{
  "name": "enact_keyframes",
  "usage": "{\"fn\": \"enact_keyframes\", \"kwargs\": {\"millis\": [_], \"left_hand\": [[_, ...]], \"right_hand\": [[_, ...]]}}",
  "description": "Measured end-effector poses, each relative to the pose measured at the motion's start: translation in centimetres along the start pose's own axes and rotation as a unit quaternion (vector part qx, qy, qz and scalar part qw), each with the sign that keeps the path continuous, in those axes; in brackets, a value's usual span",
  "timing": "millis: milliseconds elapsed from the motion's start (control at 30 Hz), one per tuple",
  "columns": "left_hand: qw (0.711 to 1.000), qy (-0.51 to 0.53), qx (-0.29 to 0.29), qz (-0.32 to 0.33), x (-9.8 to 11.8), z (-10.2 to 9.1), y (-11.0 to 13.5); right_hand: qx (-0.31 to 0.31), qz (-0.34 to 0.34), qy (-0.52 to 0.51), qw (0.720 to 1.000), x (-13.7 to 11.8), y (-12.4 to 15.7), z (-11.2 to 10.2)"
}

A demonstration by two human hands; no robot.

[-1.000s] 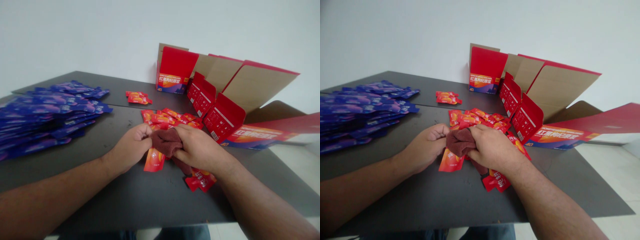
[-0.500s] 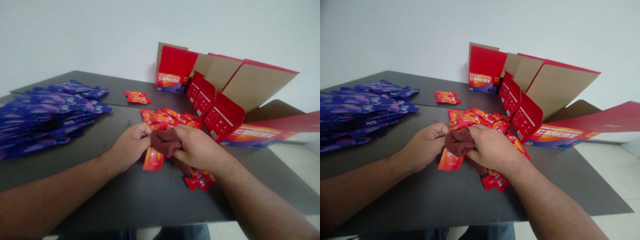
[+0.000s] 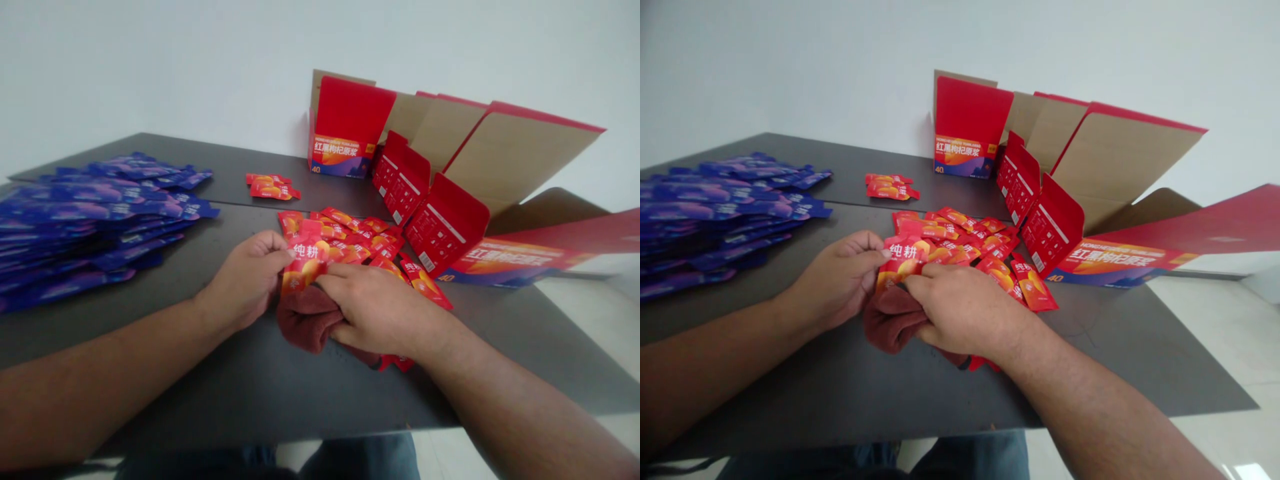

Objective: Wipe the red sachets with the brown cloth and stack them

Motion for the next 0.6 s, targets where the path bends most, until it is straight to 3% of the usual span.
{"fn": "enact_keyframes", "kwargs": {"millis": [100, 300, 367, 533, 600], "left_hand": [[1.000, 0.001, -0.017, -0.010, -0.1, 0.0, -0.1], [0.997, 0.003, -0.065, -0.035, -0.5, 0.1, 0.1], [0.997, -0.005, -0.067, -0.038, -0.5, 0.0, 0.2], [0.999, -0.025, -0.038, -0.021, -0.4, -0.5, -0.1], [0.999, -0.015, -0.046, -0.017, -0.3, -0.5, -0.2]], "right_hand": [[0.034, 0.025, 0.005, 0.999, 0.6, 0.0, -0.2], [0.177, 0.138, 0.021, 0.974, 3.1, -0.1, -0.9], [0.168, 0.123, 0.016, 0.978, 2.8, -0.1, -0.8], [0.055, 0.004, -0.021, 0.998, 0.5, -0.2, 0.3], [0.077, 0.025, -0.017, 0.997, 0.7, -0.3, 0.3]]}}
Point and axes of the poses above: each hand's wrist, its own y-axis away from the middle knuckle, its own z-axis out of the palm, x = y × z, the point moved 1 cm from there along -y, towards the middle knuckle, and after that the axes turned 2 degrees about -z, right-handed, at the moved point
